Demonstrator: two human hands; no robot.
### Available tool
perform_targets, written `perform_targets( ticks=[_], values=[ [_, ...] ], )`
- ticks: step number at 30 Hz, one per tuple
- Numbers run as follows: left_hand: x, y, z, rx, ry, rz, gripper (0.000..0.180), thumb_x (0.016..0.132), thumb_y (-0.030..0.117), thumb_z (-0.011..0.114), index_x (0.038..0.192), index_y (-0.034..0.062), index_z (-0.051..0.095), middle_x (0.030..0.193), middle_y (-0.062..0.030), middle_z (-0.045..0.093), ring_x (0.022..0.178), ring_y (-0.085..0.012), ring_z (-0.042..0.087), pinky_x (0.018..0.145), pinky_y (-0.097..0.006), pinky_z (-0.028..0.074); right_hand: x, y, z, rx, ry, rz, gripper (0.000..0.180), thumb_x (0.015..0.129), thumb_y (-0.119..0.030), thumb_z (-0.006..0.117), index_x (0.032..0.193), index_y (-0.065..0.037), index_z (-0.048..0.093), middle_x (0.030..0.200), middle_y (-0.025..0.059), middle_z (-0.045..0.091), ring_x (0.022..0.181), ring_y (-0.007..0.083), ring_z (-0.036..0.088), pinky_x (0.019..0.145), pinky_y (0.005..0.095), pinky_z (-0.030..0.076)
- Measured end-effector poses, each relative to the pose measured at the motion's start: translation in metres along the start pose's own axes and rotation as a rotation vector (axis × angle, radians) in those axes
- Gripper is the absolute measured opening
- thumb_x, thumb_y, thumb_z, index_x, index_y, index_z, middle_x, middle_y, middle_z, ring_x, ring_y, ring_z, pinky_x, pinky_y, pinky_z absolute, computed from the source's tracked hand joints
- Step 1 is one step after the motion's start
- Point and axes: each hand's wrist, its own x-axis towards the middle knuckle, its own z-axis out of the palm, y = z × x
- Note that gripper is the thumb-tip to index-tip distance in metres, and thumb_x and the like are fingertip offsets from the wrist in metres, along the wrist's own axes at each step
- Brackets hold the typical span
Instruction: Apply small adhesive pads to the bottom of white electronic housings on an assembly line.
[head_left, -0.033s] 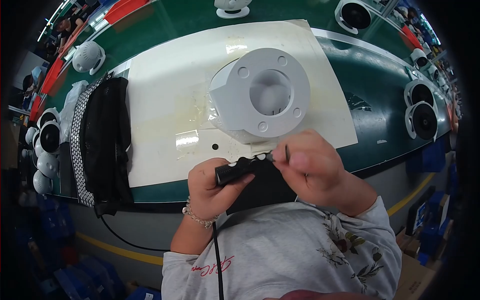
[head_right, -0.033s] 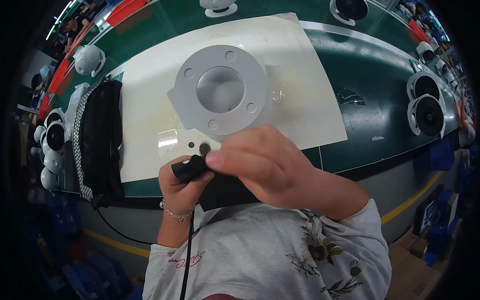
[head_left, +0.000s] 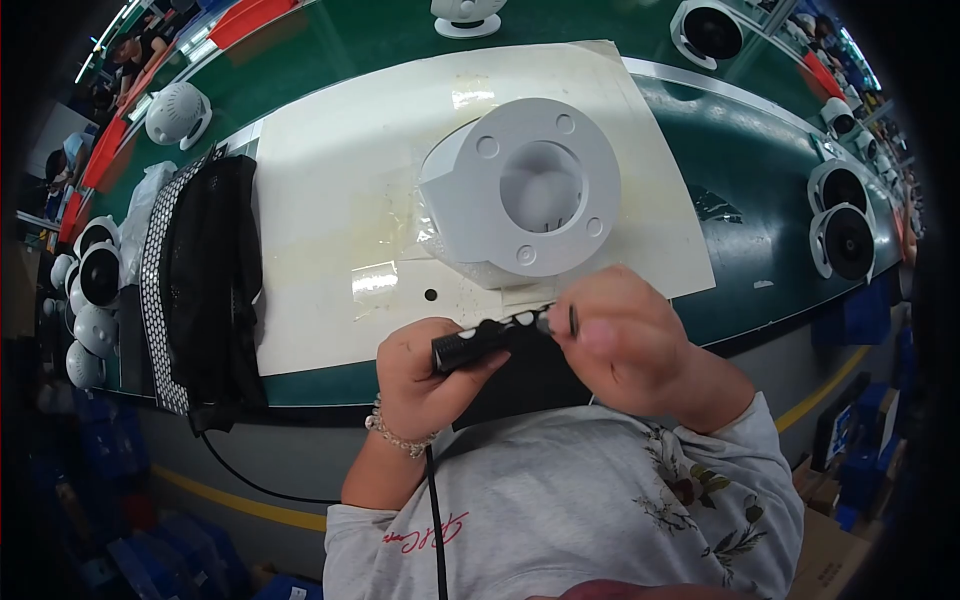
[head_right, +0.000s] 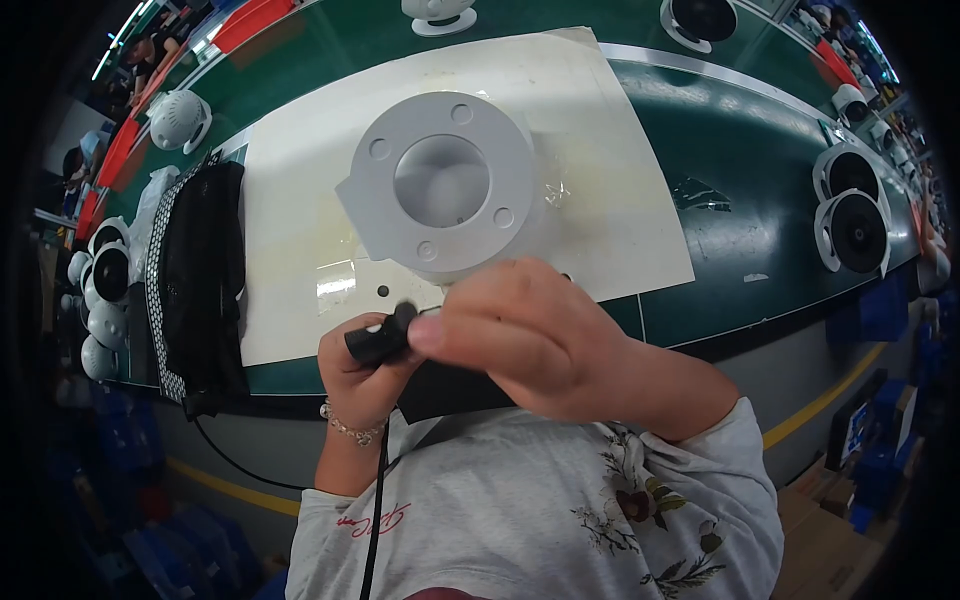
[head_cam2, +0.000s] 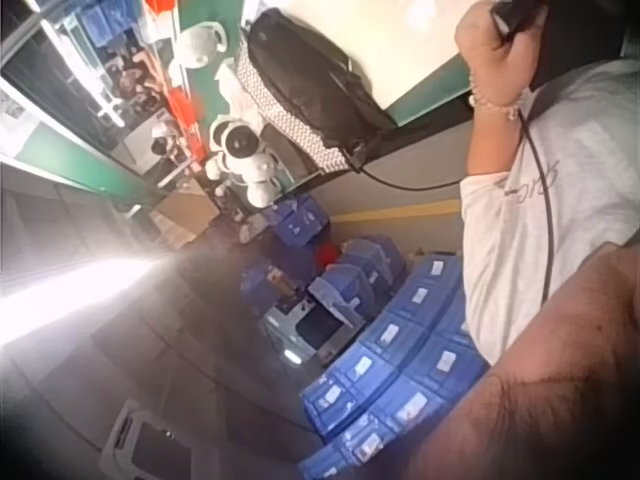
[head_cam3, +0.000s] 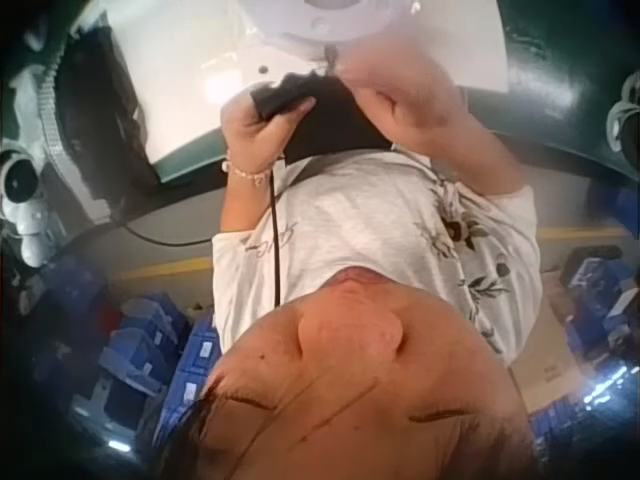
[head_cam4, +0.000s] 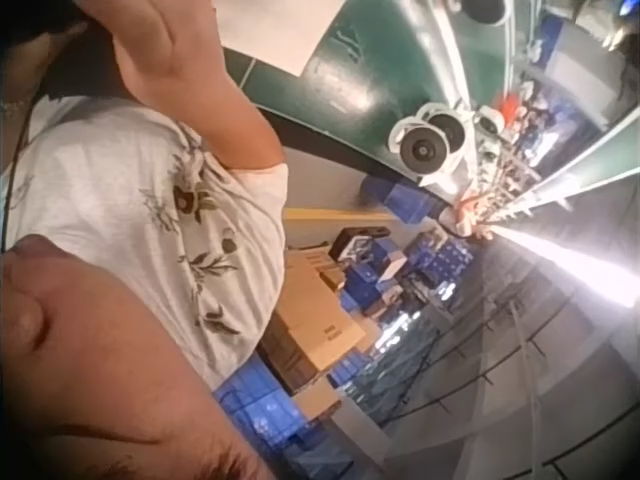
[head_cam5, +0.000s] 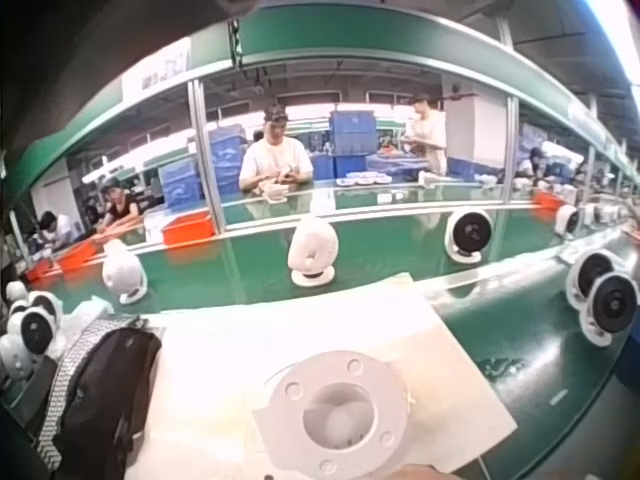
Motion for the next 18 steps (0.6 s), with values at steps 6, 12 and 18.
perform_targets(
  ticks=[6, 12, 18],
  values=[
    [0.003, 0.008, -0.002, 0.039, 0.001, -0.024, 0.017, 0.061, 0.004, 0.072, 0.06, 0.0029, 0.055, 0.05, -0.0052, 0.046, 0.043, -0.0163, 0.044, 0.041, -0.027, 0.033, 0.013, -0.001, -0.012, 0.158, -0.049, 0.039, 0.068, 0.065, 0.02, 0.056, 0.118, -0.015, 0.033, 0.092, 0.012, 0.047, 0.073, 0.0217, 0.054, 0.062, 0.0302, 0.047],
    [0.005, 0.011, -0.009, 0.037, -0.098, -0.03, 0.017, 0.061, -0.003, 0.07, 0.074, -0.0011, 0.059, 0.061, -0.0026, 0.054, 0.055, -0.0093, 0.05, 0.052, -0.021, 0.038, 0.031, 0.027, -0.036, 0.313, 0.094, 0.038, 0.07, 0.073, 0.015, 0.051, 0.129, -0.016, 0.021, 0.106, 0.0103, 0.04, 0.083, 0.0159, 0.048, 0.065, 0.0268, 0.045],
    [0.018, 0.01, 0.009, 0.098, 0.172, 0.376, 0.028, 0.055, -0.001, 0.075, 0.077, 0.0038, 0.058, 0.095, -0.0133, 0.054, 0.066, -0.018, 0.055, 0.056, -0.025, 0.045, 0.06, 0.041, -0.039, 0.316, 0.219, 0.369, 0.061, 0.078, 0.009, 0.048, 0.13, -0.008, 0.019, 0.107, 0.0086, 0.039, 0.084, 0.0133, 0.045, 0.074, 0.0238, 0.041]
  ],
)
